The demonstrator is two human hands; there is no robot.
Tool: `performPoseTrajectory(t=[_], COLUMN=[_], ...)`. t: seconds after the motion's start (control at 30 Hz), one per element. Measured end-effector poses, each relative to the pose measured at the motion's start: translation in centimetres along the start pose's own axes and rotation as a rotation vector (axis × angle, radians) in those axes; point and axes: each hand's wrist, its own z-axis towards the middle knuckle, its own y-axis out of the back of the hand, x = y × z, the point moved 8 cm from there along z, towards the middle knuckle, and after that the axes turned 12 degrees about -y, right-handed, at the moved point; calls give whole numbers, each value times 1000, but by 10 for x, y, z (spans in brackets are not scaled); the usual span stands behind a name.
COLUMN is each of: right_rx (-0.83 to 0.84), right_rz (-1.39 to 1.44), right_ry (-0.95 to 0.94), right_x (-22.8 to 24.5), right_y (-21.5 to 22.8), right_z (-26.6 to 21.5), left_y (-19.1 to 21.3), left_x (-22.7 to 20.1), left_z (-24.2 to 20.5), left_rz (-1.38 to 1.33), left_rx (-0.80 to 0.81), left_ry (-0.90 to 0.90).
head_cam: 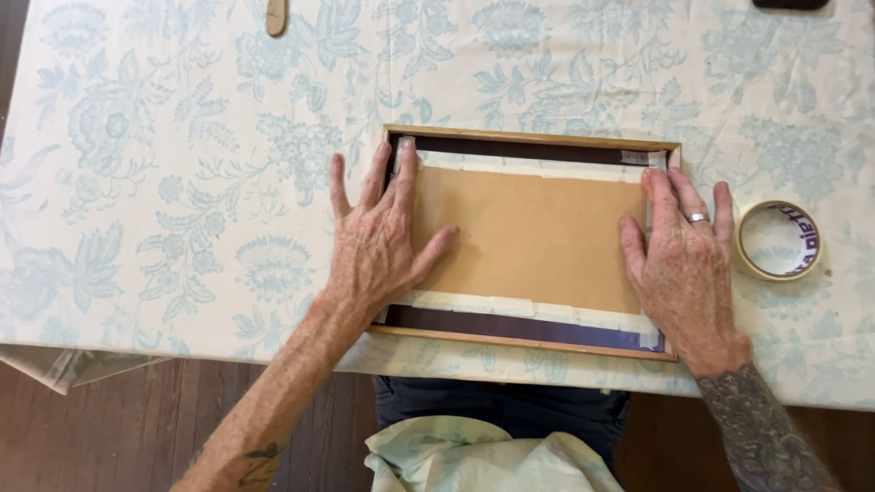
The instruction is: The person is securing artwork and backing boards into picture frames using masking tape.
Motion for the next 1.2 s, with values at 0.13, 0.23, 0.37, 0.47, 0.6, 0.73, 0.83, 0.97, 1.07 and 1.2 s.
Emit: performPoseTrajectory(t=[0.13, 0.23, 0.37, 0.47, 0.6, 0.73, 0.83, 0.97, 1.07, 1.2], right_rx=[1, 51, 69, 224, 293, 314, 347, 315, 273, 428], right_rz=[1, 87, 417, 466, 486, 530, 551, 580, 514, 384], right_ry=[-12, -46, -234, -380, -377, -333, -178, 124, 293, 347], right_x=[-1, -6, -19, -35, -42, -37, -14, 55, 95, 98], right_y=[1, 0, 24, 25, 20, -7, -36, -68, -74, -38], right_z=[2, 5, 2, -11, -8, 39, 95, 161, 181, 160], left_y=[4, 3, -8, -38, -41, -6, 3, 26, 18, 20], left_x=[-1, 2, 46, 87, 103, 88, 79, 35, 7, 0], left_z=[4, 10, 26, 34, 30, -23, -79, -113, -119, -117], left_rz=[170, 158, -7, -130, -150, -49, 44, -209, -375, -482], left_rx=[-60, -104, -173, -91, 0, -6, 65, 74, 182, 258], left_ry=[12, 50, 105, 78, 89, 123, 212, 268, 284, 413])
